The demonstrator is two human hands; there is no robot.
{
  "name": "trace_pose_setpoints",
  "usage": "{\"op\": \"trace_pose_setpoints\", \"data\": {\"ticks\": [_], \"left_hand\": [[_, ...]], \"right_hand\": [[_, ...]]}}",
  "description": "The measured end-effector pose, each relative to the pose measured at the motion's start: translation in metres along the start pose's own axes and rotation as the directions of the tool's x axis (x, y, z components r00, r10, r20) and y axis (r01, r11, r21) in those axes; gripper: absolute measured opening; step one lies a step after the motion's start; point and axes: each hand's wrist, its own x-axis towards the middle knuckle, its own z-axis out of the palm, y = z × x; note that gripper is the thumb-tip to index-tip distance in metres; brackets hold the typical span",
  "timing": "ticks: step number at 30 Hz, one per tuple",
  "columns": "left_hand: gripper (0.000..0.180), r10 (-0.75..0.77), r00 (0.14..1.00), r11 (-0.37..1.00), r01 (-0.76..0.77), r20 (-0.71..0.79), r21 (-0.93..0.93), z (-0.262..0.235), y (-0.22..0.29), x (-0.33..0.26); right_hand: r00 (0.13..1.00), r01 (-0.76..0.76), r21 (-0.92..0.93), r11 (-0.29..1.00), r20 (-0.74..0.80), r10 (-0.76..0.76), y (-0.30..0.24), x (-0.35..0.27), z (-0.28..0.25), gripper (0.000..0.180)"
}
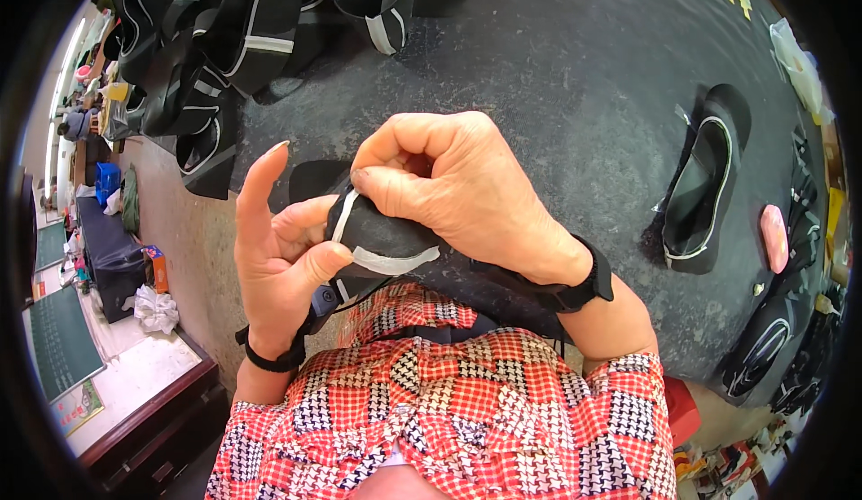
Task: The recorder is stripping thin layers or tape from the edges of black leather or synthetic shoe upper components.
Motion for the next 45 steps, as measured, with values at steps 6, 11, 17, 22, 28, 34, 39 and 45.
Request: {"op": "trace_pose_setpoints", "data": {"ticks": [6,11,17,22,28,34,39,45], "left_hand": [[0.077,-0.007,1.0,1.0,0.007,-0.004,-0.019,0.0,0.001,0.0],[0.073,-0.001,0.999,1.0,0.001,-0.033,-0.012,0.0,-0.002,-0.005],[0.039,-0.266,0.956,0.917,0.21,-0.127,-0.339,-0.011,-0.002,0.015],[0.02,-0.39,0.919,0.775,0.295,-0.056,-0.559,-0.009,0.006,0.04],[0.019,-0.445,0.895,0.724,0.368,0.011,-0.583,-0.007,0.018,0.045],[0.022,-0.425,0.898,0.76,0.422,0.113,-0.495,-0.014,0.021,0.048],[0.019,-0.435,0.892,0.77,0.44,0.124,-0.462,-0.024,0.019,0.049],[0.022,-0.423,0.894,0.775,0.443,0.15,-0.451,-0.032,0.018,0.051]], "right_hand": [[1.0,-0.01,-0.046,0.999,-0.008,0.01,-0.001,-0.001,0.001,0.007],[0.999,0.023,-0.32,0.947,0.035,-0.013,-0.003,0.007,-0.002,0.006],[0.683,0.25,-0.655,0.713,-0.402,-0.61,-0.032,-0.012,-0.005,0.011],[0.665,0.571,-0.716,0.401,0.118,-0.738,0.011,-0.017,0.033,0.028],[0.53,0.516,-0.845,0.141,0.186,-0.827,0.009,-0.016,0.037,0.028],[0.489,0.455,-0.888,0.066,0.187,-0.852,0.013,-0.018,0.044,0.029],[0.458,0.379,-0.925,0.016,0.172,-0.872,0.014,-0.016,0.051,0.026],[0.522,0.352,-0.936,-0.008,0.204,-0.828,0.01,-0.016,0.062,0.025]]}}
